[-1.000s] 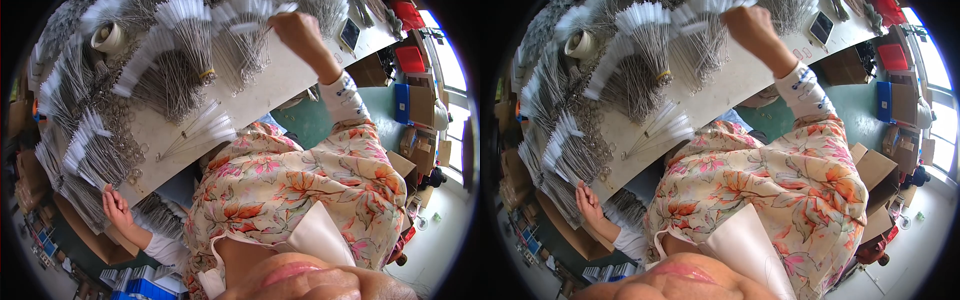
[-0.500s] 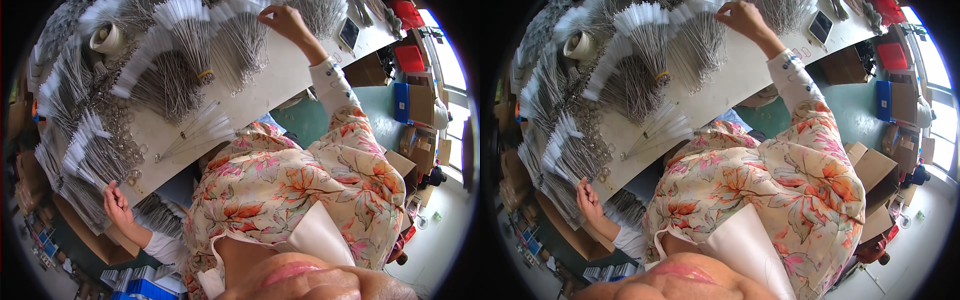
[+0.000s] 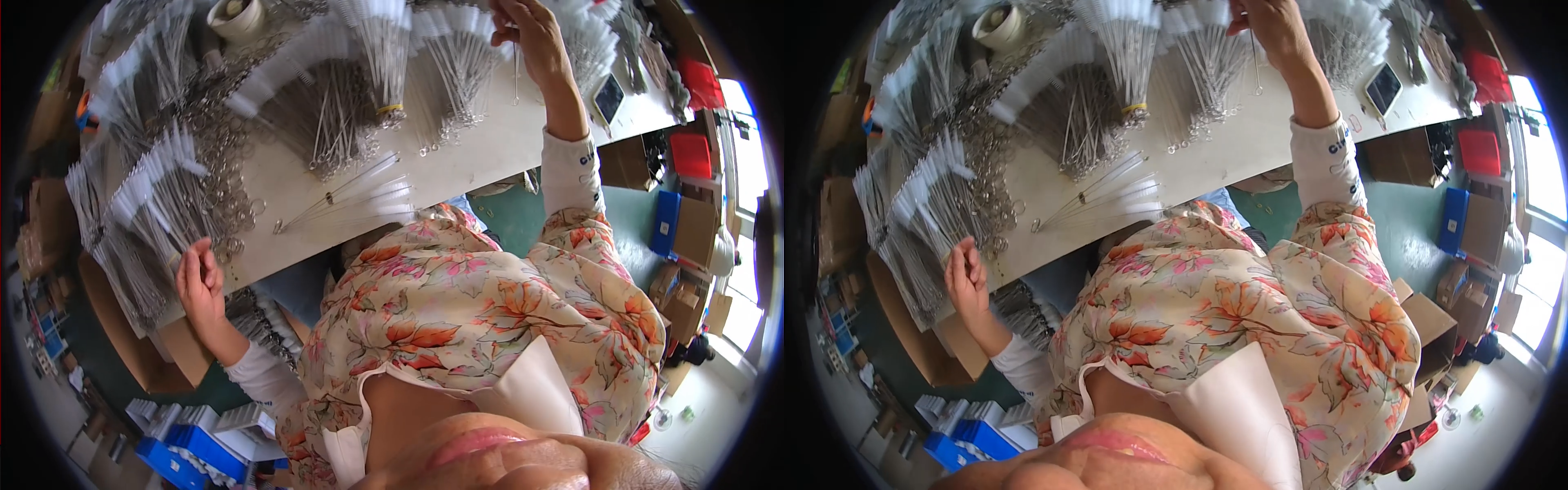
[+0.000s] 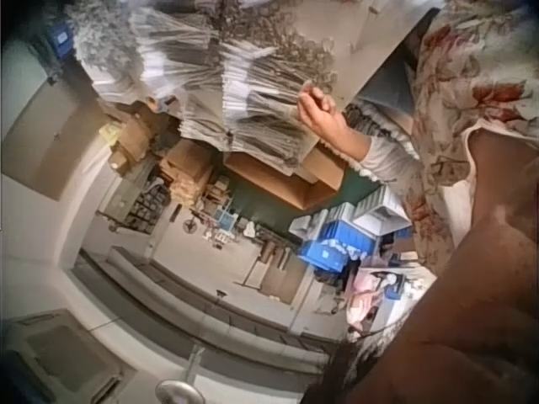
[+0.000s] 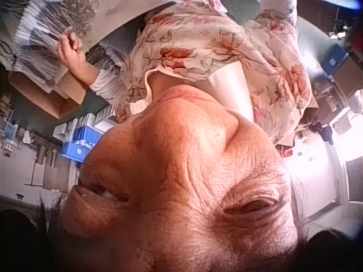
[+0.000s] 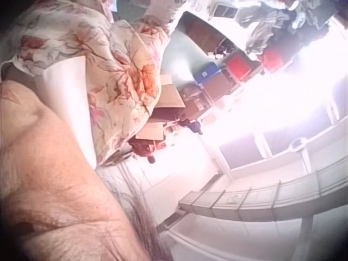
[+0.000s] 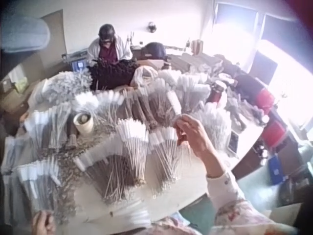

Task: Sorting and inspecting white-bristled wire brushes at a factory workstation.

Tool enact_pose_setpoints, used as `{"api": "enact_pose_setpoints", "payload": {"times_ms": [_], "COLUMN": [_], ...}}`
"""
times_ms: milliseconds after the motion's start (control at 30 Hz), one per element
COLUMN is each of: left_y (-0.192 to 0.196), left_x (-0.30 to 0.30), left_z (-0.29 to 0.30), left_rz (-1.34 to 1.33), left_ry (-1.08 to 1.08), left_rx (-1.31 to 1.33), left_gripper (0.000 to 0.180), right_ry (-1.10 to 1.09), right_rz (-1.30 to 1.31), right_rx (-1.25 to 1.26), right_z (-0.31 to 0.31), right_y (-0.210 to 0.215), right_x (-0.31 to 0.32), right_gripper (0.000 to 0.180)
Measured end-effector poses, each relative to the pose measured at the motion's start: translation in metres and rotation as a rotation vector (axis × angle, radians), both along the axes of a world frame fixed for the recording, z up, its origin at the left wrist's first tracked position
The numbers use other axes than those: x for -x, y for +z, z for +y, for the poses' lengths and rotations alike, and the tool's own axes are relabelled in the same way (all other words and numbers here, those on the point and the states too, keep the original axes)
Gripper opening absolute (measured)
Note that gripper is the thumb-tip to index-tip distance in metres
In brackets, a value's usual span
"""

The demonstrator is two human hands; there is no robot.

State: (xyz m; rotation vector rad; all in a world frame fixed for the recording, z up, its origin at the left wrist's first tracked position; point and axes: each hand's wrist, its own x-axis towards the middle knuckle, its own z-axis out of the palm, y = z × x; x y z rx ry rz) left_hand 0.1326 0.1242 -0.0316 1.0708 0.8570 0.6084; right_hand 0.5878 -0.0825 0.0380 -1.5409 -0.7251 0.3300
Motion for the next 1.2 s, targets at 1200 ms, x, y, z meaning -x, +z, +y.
{"api": "enact_pose_setpoints", "payload": {"times_ms": [1200], "left_y": [0.001], "left_x": [-0.063], "left_z": [-0.034], "left_rz": [-0.288], "left_ry": [-0.125], "left_rx": [0.053], "left_gripper": [0.028], "right_ry": [-0.165], "right_rz": [-0.544], "right_rx": [0.309], "right_z": [0.108], "right_y": [-0.033], "right_x": [0.083], "right_gripper": [0.021]}}
